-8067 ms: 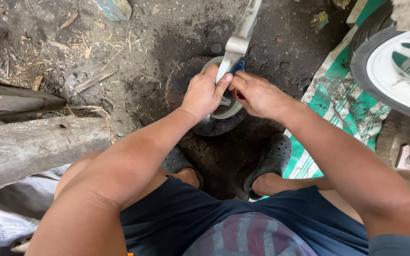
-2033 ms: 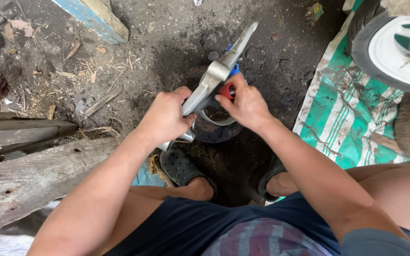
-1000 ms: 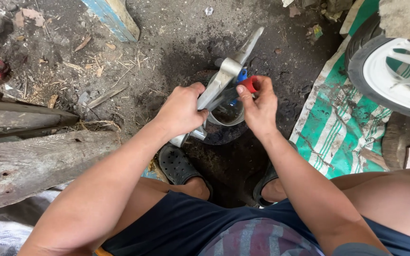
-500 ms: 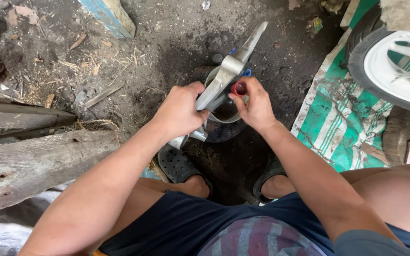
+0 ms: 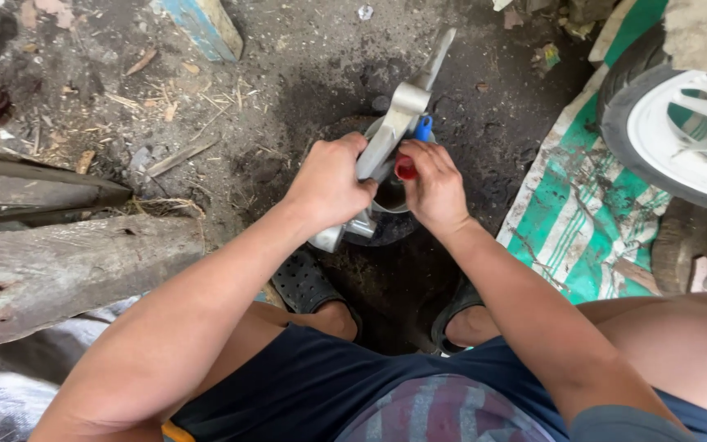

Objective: Scrubbing a metal motorcycle bracket with a brush and soapy water to remove dirt and grime.

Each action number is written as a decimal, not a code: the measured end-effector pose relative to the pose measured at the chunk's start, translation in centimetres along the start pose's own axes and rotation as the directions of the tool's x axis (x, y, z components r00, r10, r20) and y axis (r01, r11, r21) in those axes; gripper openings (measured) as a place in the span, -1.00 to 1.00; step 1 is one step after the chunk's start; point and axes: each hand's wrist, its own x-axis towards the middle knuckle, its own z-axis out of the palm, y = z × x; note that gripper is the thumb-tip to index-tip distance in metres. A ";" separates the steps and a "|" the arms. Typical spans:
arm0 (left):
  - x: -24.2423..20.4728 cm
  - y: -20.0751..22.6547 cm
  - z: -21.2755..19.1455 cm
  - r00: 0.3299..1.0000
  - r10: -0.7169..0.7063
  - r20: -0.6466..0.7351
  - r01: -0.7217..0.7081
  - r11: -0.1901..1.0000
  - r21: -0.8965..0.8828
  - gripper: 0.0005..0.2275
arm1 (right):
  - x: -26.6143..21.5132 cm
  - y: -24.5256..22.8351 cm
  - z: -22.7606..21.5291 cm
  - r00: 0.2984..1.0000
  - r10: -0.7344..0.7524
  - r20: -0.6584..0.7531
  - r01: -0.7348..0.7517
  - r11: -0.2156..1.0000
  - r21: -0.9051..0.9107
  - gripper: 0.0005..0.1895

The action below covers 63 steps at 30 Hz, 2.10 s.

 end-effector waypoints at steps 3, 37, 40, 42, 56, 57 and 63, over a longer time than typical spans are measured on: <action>-0.2 -0.5 0.4 0.999 -0.021 0.030 0.020 1.000 0.009 -0.69 | -0.9 0.9 -0.1 0.980 0.183 0.083 -0.187 0.981 0.044 -0.52; -2.4 3.2 -2.4 0.986 -0.130 0.101 0.124 0.990 0.065 -0.56 | -3.0 0.9 -0.4 0.933 0.307 0.186 -0.262 0.937 -0.232 -0.63; -2.5 3.5 -2.1 0.988 -0.121 0.099 0.118 0.992 0.038 -0.56 | -1.9 0.1 -0.8 0.950 0.294 0.108 -0.293 0.956 -0.028 -0.58; -2.6 3.8 -2.0 0.990 -0.099 0.105 0.092 0.993 0.068 -0.58 | -1.9 1.1 1.9 0.978 0.128 0.166 -0.109 0.987 -0.118 -0.63; -1.3 -3.9 -1.7 0.990 0.100 0.096 -0.105 0.993 0.046 -0.69 | -1.0 0.0 -0.7 0.768 0.569 0.295 -0.637 0.727 0.255 -0.53; -1.3 -4.3 -1.6 0.991 0.104 0.088 -0.108 0.993 0.038 -0.69 | -0.9 -1.1 -0.3 0.764 0.575 0.292 -0.644 0.699 0.309 -0.54; -0.4 -5.4 -1.4 0.983 0.167 0.078 -0.167 0.986 -0.013 -0.73 | -1.8 0.4 -0.1 0.803 0.504 0.318 -0.589 0.751 0.298 -0.54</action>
